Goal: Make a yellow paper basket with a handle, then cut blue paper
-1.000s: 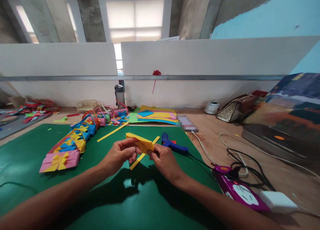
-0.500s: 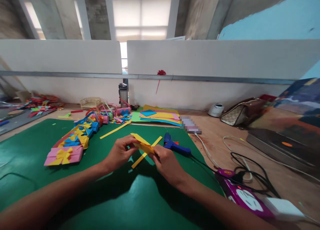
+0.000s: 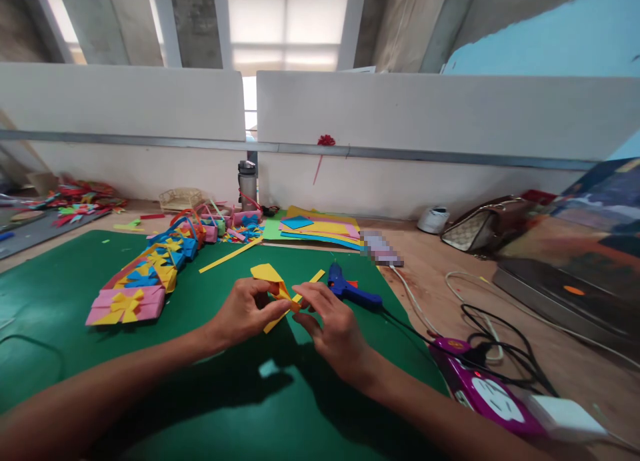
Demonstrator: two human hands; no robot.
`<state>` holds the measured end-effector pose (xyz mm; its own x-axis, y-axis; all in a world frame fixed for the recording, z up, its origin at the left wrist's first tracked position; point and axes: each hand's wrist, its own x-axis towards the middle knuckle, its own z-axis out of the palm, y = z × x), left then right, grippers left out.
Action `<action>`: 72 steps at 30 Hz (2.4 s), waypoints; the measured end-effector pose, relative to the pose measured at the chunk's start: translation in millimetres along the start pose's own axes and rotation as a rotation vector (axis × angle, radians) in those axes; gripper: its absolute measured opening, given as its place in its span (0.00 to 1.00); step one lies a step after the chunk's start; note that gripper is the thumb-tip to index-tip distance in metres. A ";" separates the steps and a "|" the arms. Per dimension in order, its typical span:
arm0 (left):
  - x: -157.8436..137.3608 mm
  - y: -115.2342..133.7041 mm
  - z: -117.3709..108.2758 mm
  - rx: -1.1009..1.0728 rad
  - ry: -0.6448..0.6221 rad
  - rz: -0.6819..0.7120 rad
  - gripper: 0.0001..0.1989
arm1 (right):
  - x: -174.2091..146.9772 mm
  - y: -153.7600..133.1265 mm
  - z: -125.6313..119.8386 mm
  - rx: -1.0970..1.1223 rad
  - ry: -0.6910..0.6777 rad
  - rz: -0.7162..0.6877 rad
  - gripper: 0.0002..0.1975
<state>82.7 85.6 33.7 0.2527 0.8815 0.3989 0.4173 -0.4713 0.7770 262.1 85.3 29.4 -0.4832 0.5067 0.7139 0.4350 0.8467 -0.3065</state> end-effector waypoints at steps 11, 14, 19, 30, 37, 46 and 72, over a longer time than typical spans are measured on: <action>-0.4 4.6 -0.8 -0.437 -0.032 -0.239 0.17 | -0.2 1.8 1.9 0.068 0.016 0.162 0.19; -1.7 2.8 0.7 -0.637 -0.024 -0.299 0.17 | 0.4 4.9 2.3 0.047 0.006 0.162 0.18; -5.1 -0.2 7.0 -0.841 -0.069 -0.397 0.17 | -0.1 7.2 2.5 0.023 -0.003 0.043 0.12; -5.8 3.1 10.5 -0.873 -0.145 -0.534 0.15 | -3.0 5.2 4.8 -0.015 -0.048 0.008 0.13; -9.6 6.4 11.2 -0.829 -0.078 -0.479 0.15 | -1.7 3.7 2.7 0.035 -0.035 0.060 0.14; -9.3 1.7 13.4 -0.692 -0.050 -0.361 0.13 | 6.2 -8.5 -1.9 0.347 -0.020 0.452 0.08; -10.7 11.1 16.6 -0.778 -0.075 -0.452 0.13 | 6.1 -17.8 1.7 0.396 -0.052 0.609 0.10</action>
<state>99.1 70.4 29.9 0.2754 0.9607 -0.0363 -0.2109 0.0972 0.9727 250.0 73.6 38.1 -0.2829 0.9055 0.3163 0.3353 0.4023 -0.8519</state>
